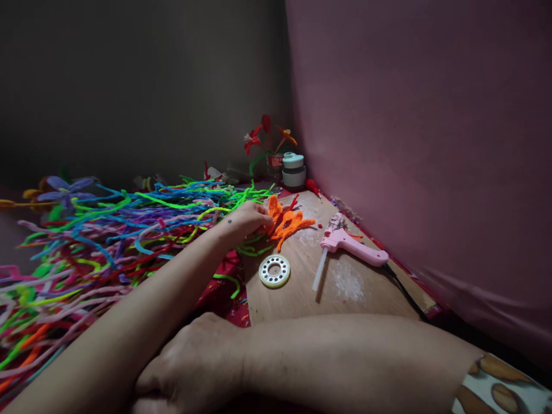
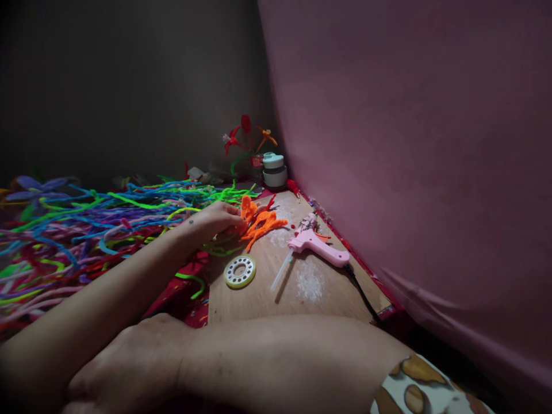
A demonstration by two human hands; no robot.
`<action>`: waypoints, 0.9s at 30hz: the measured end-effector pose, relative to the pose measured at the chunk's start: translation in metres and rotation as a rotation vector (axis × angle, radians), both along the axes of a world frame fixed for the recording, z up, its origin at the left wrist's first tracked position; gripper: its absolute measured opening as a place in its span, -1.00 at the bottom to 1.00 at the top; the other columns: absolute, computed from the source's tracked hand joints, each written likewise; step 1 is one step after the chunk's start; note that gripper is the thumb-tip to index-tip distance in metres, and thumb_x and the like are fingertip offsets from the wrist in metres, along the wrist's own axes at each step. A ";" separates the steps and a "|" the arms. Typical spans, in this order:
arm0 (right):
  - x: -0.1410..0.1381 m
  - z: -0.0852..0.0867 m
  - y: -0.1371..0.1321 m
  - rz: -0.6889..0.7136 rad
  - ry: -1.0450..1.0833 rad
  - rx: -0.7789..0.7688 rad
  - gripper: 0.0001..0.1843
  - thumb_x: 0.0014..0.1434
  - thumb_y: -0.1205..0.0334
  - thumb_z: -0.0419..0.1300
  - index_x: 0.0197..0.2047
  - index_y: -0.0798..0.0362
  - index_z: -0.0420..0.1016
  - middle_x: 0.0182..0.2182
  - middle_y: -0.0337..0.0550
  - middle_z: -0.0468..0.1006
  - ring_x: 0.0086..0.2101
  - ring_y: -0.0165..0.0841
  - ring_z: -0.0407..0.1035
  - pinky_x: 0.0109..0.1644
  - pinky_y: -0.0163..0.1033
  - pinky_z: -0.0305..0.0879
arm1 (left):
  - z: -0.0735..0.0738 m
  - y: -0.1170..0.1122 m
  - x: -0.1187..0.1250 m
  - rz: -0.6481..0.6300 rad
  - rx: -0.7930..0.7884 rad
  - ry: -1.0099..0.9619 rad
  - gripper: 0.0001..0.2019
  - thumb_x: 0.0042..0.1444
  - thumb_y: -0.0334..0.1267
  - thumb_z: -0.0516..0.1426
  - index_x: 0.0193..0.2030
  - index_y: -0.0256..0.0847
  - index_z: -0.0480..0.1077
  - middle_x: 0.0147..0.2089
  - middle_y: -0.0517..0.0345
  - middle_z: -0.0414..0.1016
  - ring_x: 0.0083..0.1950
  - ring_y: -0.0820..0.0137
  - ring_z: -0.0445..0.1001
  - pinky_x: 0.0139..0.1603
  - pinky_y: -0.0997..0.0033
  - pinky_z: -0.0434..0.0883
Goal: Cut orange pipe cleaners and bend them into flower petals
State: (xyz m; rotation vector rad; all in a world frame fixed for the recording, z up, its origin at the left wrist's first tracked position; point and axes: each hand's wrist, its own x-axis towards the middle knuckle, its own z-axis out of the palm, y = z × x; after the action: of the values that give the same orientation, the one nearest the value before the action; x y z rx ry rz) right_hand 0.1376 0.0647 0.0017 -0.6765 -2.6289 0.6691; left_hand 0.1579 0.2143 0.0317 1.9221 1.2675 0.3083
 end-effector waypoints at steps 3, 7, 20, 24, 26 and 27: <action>-0.001 0.000 0.001 -0.021 0.002 -0.002 -0.57 0.19 0.05 -0.13 -0.13 -0.01 0.49 -0.08 -0.29 0.52 -0.13 -0.33 0.39 -0.43 -0.26 0.12 | -0.001 0.004 -0.005 -0.026 -0.061 -0.062 -0.82 -0.24 -0.34 0.15 -0.70 -0.23 0.20 -0.79 0.33 0.13 -0.76 0.60 0.05 -0.71 0.53 -0.06; -0.001 -0.001 0.001 -0.022 0.019 0.006 -0.56 0.21 0.00 -0.14 -0.16 0.00 0.50 -0.11 -0.27 0.53 -0.14 -0.33 0.39 -0.44 -0.27 0.12 | 0.001 0.004 -0.009 -0.023 -0.145 -0.139 -0.81 -0.23 -0.35 0.13 -0.69 -0.22 0.16 -0.76 0.33 0.14 -0.77 0.62 0.02 -0.72 0.54 -0.06; -0.001 -0.001 -0.001 -0.031 0.028 -0.013 -0.61 0.17 0.07 -0.10 -0.18 -0.01 0.50 -0.10 -0.29 0.53 -0.15 -0.34 0.40 -0.48 -0.29 0.07 | 0.004 0.003 -0.013 -0.098 -0.165 -0.140 -0.80 -0.23 -0.37 0.15 -0.71 -0.24 0.19 -0.75 0.30 0.18 -0.74 0.62 0.08 -0.72 0.55 -0.01; 0.000 0.000 -0.002 -0.038 0.069 0.000 -0.64 0.16 0.09 -0.08 -0.20 0.00 0.50 -0.13 -0.28 0.55 -0.19 -0.36 0.41 -0.48 -0.30 0.06 | -0.001 0.008 -0.012 -0.107 -0.127 -0.100 -0.81 -0.21 -0.34 0.16 -0.70 -0.23 0.21 -0.76 0.31 0.19 -0.75 0.61 0.08 -0.72 0.54 -0.01; 0.002 0.000 -0.001 -0.041 0.083 0.008 -0.66 0.15 0.11 -0.06 -0.21 0.00 0.50 -0.14 -0.28 0.55 -0.20 -0.36 0.41 -0.48 -0.30 0.06 | -0.004 0.011 -0.010 -0.105 -0.105 -0.065 -0.80 -0.21 -0.32 0.17 -0.70 -0.23 0.22 -0.77 0.32 0.19 -0.76 0.61 0.09 -0.72 0.54 0.00; 0.002 0.000 -0.001 -0.043 0.088 0.011 -0.66 0.14 0.11 -0.06 -0.22 0.00 0.50 -0.14 -0.28 0.55 -0.21 -0.36 0.41 -0.48 -0.30 0.06 | -0.004 0.011 -0.009 -0.103 -0.093 -0.045 -0.80 -0.21 -0.32 0.18 -0.70 -0.23 0.23 -0.77 0.32 0.19 -0.76 0.60 0.09 -0.72 0.54 0.01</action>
State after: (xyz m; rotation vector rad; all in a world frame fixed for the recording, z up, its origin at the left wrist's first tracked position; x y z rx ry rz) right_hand 0.1401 0.0635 0.0018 -0.6831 -2.5285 0.6558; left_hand 0.1494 0.2257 0.0276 1.8832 1.1296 0.2349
